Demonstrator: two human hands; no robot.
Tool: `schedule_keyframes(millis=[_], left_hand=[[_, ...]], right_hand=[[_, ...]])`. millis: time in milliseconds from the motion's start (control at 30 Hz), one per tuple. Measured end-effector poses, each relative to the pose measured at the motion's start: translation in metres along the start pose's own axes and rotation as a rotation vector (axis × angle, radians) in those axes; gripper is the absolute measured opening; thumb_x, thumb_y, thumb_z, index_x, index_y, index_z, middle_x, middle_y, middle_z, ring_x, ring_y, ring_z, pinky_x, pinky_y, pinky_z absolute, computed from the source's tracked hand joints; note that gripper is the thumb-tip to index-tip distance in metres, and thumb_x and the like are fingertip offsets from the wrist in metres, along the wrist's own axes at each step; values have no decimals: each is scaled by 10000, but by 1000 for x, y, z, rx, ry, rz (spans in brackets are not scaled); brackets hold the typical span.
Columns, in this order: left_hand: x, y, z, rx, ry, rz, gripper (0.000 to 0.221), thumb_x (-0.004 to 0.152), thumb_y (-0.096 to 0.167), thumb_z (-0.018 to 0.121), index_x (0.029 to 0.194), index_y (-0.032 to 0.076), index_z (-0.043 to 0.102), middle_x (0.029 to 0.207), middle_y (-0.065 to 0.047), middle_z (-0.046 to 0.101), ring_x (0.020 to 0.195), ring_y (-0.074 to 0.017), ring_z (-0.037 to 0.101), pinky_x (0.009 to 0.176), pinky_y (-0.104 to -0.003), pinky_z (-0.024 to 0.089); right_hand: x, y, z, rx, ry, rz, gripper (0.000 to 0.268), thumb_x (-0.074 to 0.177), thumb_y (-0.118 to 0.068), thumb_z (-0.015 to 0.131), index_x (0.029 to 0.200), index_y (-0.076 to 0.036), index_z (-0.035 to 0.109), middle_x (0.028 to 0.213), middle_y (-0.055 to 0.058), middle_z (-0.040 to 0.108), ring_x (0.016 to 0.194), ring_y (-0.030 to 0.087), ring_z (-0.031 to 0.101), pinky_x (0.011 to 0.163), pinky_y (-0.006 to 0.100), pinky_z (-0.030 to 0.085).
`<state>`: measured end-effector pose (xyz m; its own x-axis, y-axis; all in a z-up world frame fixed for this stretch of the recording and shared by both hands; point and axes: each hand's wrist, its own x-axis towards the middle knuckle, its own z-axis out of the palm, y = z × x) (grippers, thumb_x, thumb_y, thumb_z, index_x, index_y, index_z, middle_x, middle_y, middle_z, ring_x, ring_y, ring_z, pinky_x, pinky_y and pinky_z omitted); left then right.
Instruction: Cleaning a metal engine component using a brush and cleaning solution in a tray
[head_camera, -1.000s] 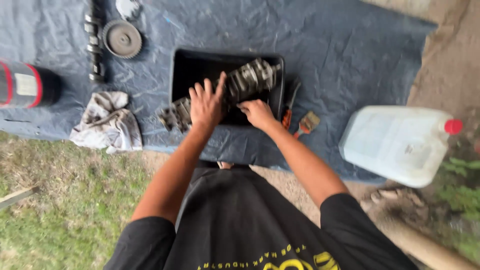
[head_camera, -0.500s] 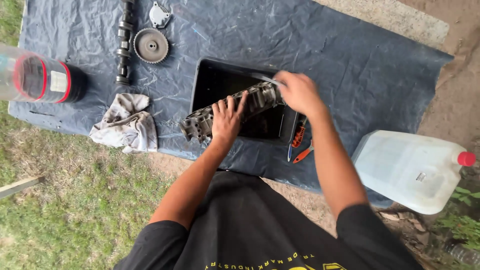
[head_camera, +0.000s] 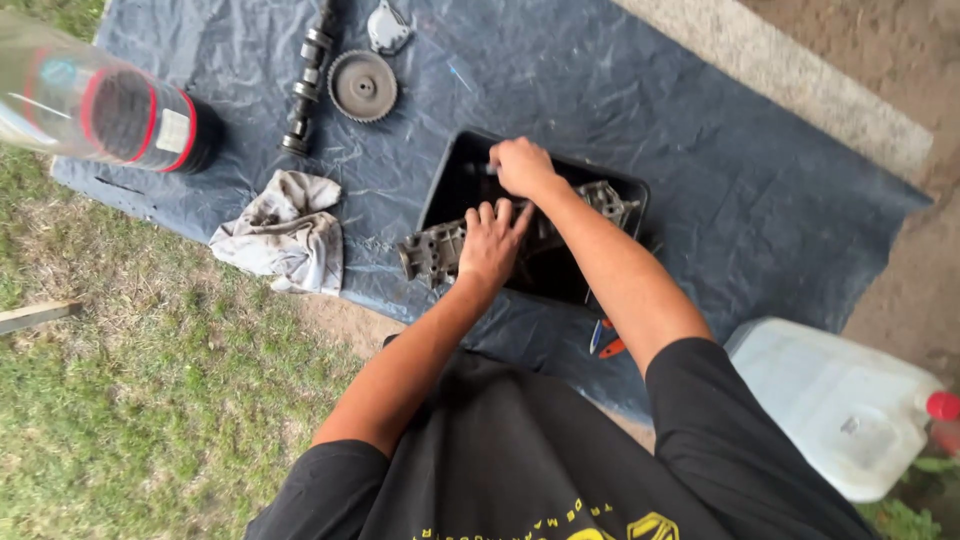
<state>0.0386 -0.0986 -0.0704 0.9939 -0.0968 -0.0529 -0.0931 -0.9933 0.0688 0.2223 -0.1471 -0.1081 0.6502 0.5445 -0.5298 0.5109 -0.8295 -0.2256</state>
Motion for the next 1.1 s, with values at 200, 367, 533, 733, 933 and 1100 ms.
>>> schedule_keyframes(millis=[200,367,533,733,933,1100], left_hand=[[2,-4,-30,-2,-71,19,642,901,239,632,1513,305,450,1148,-134,497,940,-339,500,832,-504,382],[5,-6,-29,0,-85,17,614,897,250,624,1487,306,465,1151,-132,494,959,-351,499,844,-516,378],[4,-8,-51,12,-93,6,584,890,273,633,1458,306,502,1145,-102,498,959,-321,496,847,-494,374],[0,-8,-39,0,-20,12,736,919,238,600,1606,278,339,1131,-115,542,947,-316,532,844,-490,397],[-3,-7,-69,23,-16,11,779,871,336,681,1582,182,401,1104,-128,545,926,-327,534,822,-483,399],[1,-4,-59,13,-98,9,931,760,601,758,1527,158,472,1186,-117,525,1013,-336,521,883,-524,402]], right_hand=[[-6,-9,-7,14,-21,24,220,916,-229,626,1045,-261,802,1069,118,779,1095,391,713,930,563,581],[-8,-11,-2,28,6,40,223,914,-239,622,1036,-280,805,1075,106,779,1104,379,714,930,551,585],[-7,2,9,-24,122,88,270,898,-242,581,1032,-313,804,1002,106,787,1032,384,739,875,540,593],[-133,28,-61,286,378,135,329,1028,-276,567,1344,-228,643,1133,196,744,1101,437,683,976,576,527],[-234,67,24,485,516,236,300,1007,-174,606,1278,-198,734,1005,166,777,950,373,739,881,484,581],[-225,66,78,463,688,214,254,993,-167,651,1220,-166,766,998,160,782,956,358,743,822,462,607]])
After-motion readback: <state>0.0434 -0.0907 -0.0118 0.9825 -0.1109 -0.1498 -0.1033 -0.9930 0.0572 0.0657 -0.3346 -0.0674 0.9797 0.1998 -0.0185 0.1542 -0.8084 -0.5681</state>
